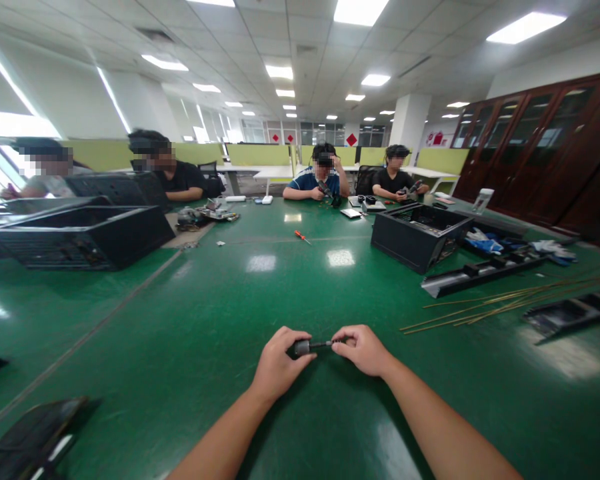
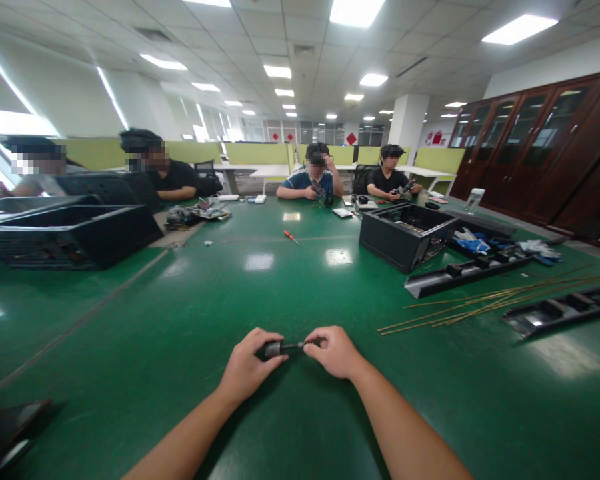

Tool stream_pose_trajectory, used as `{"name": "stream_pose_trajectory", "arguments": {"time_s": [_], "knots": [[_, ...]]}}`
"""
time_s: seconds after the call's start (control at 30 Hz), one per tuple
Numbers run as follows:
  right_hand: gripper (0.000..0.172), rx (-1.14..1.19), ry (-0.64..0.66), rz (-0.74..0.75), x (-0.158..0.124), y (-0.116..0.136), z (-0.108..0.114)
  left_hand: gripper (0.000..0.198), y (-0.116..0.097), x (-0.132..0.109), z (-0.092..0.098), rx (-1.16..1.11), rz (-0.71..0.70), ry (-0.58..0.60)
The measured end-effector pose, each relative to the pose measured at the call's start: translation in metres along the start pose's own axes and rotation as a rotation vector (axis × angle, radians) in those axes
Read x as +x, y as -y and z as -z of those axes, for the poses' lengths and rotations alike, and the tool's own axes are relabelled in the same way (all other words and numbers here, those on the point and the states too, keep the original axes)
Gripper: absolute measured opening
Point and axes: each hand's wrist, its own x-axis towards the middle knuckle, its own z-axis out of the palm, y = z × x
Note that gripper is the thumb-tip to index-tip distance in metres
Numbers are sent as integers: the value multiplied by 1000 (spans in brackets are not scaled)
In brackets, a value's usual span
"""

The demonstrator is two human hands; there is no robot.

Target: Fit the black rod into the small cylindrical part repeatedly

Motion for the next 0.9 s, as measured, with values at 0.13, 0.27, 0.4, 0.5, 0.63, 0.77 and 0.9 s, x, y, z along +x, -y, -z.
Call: {"name": "stream_pose_trajectory", "arguments": {"time_s": [0.13, 0.27, 0.4, 0.5, 0.63, 0.77, 0.9], "knots": [[25, 7, -2, -8, 0, 1, 1, 28, 0, 0, 0, 2, 8, 1], [25, 7, -1, -9, 0, 2, 2, 29, 0, 0, 1, 0, 14, -1], [25, 5, 2, -10, 0, 0, 2, 28, 0, 0, 1, 2, 21, -6], [24, 4, 3, -7, 0, 0, 1, 28, 1, 1, 1, 6, 31, -13], [23, -6, 6, 6, 0, 0, 3, 30, 5, 1, 2, 28, 51, -64], [23, -2, -5, 8, 2, -4, 10, 39, 17, 7, 8, 32, 118, -175], [25, 65, -39, -23, 6, -14, 14, 43, 39, 16, 30, 37, 301, -262]]}}
